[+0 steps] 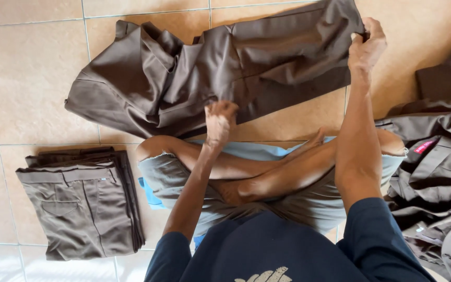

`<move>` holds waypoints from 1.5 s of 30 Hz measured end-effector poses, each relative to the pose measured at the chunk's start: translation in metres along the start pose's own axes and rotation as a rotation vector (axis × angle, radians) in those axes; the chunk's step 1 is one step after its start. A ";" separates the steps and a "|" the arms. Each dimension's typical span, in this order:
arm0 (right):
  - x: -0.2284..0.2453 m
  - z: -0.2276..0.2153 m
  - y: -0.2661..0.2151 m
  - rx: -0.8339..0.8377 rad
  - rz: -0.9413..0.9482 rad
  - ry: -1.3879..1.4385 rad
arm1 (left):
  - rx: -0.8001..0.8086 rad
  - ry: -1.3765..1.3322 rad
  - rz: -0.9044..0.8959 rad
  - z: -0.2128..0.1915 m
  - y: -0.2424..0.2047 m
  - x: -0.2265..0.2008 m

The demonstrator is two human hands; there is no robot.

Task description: Folding brown trousers and stacking them neatly while sitting on the floor.

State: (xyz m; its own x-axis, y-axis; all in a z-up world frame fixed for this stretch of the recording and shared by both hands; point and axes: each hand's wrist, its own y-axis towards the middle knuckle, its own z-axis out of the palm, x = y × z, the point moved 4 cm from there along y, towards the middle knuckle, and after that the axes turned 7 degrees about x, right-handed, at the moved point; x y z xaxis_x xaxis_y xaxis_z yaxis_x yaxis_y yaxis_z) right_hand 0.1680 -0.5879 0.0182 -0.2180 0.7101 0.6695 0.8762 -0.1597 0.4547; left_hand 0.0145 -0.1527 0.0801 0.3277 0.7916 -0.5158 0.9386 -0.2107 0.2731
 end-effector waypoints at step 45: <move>-0.077 0.031 -0.107 0.432 0.782 -0.270 | 0.184 0.203 -0.209 0.029 -0.053 0.139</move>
State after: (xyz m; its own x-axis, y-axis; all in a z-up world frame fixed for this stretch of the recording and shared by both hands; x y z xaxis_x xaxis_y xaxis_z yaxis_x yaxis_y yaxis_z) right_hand 0.1045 -0.6044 -0.0999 0.5614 0.6523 0.5092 0.8273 -0.4295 -0.3621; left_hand 0.0132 -0.0483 -0.0298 0.1158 0.9228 -0.3675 0.9929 -0.1173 0.0185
